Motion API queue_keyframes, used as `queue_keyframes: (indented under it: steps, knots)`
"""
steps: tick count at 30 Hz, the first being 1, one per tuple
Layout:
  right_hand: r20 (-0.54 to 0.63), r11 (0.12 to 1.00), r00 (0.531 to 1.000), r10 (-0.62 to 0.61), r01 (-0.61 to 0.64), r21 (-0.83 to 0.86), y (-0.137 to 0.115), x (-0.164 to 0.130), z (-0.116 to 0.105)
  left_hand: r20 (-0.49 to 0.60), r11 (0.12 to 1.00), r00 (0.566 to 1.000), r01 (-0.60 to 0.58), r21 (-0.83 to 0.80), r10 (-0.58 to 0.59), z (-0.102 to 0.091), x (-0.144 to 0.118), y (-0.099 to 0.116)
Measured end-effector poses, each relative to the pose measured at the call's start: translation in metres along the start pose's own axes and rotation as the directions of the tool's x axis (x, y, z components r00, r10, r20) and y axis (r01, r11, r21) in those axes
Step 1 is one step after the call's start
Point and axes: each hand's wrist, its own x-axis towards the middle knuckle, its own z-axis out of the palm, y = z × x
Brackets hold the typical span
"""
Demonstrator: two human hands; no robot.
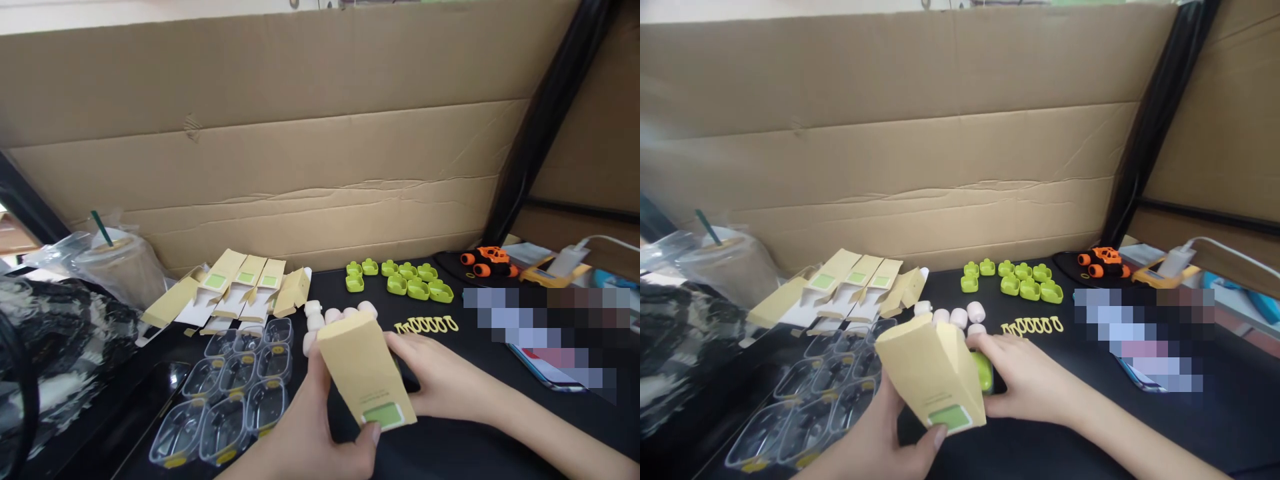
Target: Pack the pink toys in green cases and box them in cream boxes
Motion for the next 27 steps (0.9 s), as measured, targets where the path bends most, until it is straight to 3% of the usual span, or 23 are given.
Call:
queue_keyframes:
  steps: [3,6,10,12,14,20,23,27]
  knots:
    - [0.076,0.999,0.997,0.022,-0.025,0.031,-0.001,0.000,-0.004,0.057,0.992,0.996,0.067,0.108,-0.074,-0.002,-0.003,-0.001]
    - [0.053,0.994,0.996,0.078,-0.081,0.071,0.001,0.000,-0.009,0.113,0.982,0.984,0.122,0.143,-0.139,0.000,-0.006,-0.003]
    - [-0.183,0.980,0.969,0.165,-0.140,0.144,0.010,0.000,-0.016,0.213,0.984,0.975,0.027,0.176,-0.065,0.008,-0.003,-0.007]
    - [-0.301,0.972,0.933,0.197,-0.146,0.183,0.012,0.001,-0.018,0.200,0.983,0.980,-0.039,0.180,0.003,0.012,-0.001,-0.011]
    - [-0.345,0.960,0.913,0.218,-0.136,0.245,0.011,0.002,-0.020,0.167,0.981,0.986,-0.052,0.187,0.021,0.015,0.000,-0.016]
    - [-0.209,0.862,0.959,0.190,-0.061,0.503,-0.006,0.002,-0.016,0.122,0.982,0.979,0.147,0.120,-0.162,0.019,0.002,-0.021]
    - [-0.166,0.874,0.974,0.157,-0.058,0.482,-0.010,-0.001,-0.017,0.102,0.977,0.972,0.205,0.065,-0.211,0.019,0.003,-0.020]
    - [-0.089,0.907,0.986,0.144,-0.096,0.409,-0.007,-0.005,-0.022,0.088,0.978,0.977,0.185,0.091,-0.193,0.018,0.004,-0.019]
